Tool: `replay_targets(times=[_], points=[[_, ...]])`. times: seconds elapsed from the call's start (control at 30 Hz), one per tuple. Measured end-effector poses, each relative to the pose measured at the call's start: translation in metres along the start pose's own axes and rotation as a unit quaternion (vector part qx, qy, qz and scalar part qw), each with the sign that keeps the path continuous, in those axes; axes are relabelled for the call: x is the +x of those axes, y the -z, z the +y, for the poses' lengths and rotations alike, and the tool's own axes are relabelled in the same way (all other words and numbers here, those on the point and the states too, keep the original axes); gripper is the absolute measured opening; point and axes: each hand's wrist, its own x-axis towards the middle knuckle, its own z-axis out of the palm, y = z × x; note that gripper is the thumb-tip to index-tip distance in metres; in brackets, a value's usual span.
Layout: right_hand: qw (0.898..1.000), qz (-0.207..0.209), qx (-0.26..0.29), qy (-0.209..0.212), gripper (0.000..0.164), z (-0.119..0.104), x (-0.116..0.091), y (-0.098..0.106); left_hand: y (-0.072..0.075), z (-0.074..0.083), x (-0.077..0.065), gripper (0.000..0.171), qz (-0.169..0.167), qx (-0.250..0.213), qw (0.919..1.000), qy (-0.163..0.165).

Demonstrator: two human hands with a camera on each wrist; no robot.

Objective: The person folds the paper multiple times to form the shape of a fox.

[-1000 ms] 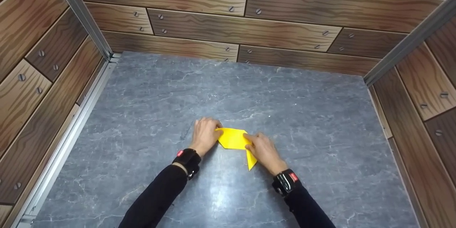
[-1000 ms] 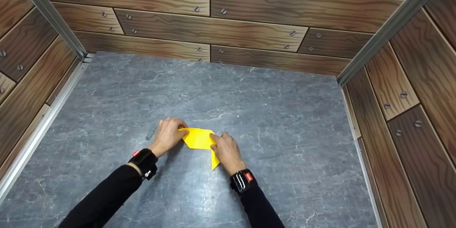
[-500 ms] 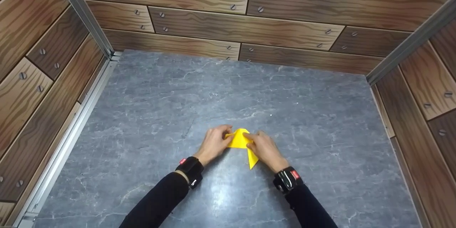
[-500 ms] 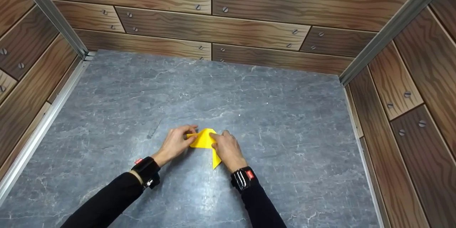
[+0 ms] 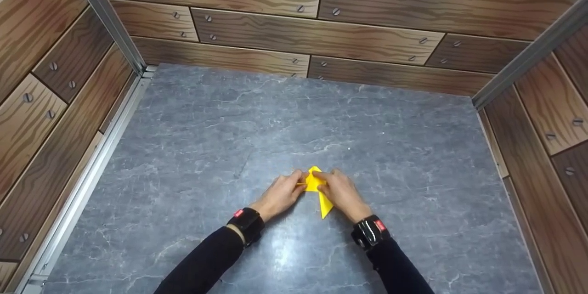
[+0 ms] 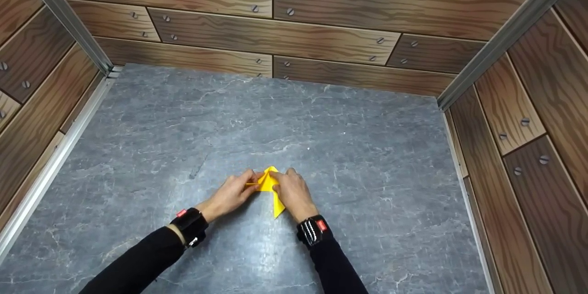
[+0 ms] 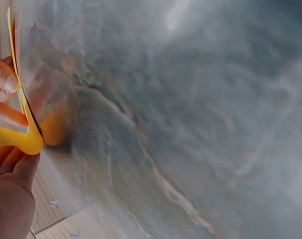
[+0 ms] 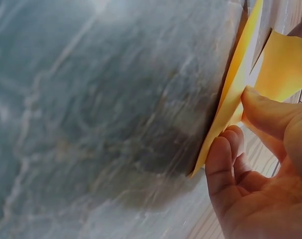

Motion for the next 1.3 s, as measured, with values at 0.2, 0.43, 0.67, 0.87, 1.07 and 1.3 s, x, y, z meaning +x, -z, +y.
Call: replay_targets(times=[0.2,0.43,0.67,0.87,1.07,1.3], points=[[1.0,-0.005,0.003,0.001,0.043,-0.001,0.0,-0.001,-0.002,0.001,-0.003,0.009,-0.017,0.023,0.9995,-0.016],[1.0,0.005,-0.001,0.012,0.042,-0.001,-0.001,-0.003,-0.005,-0.001,-0.007,0.02,-0.022,0.062,0.9974,-0.03],[0.999,0.032,0.003,0.025,0.046,0.001,-0.002,-0.004,-0.008,0.001,-0.007,0.029,-0.037,0.082,0.9955,-0.028],[0.999,0.03,0.019,0.006,0.061,0.001,-0.001,-0.003,-0.011,0.002,-0.007,0.031,-0.041,0.123,0.9906,-0.043],[1.0,0.023,0.008,0.016,0.062,0.0,-0.001,-0.002,-0.013,0.006,-0.007,0.036,-0.043,0.158,0.9855,-0.045],[1.0,-0.018,-0.005,-0.013,0.053,0.0,0.002,0.001,-0.013,0.007,-0.007,0.026,-0.078,0.201,0.9756,-0.042]])
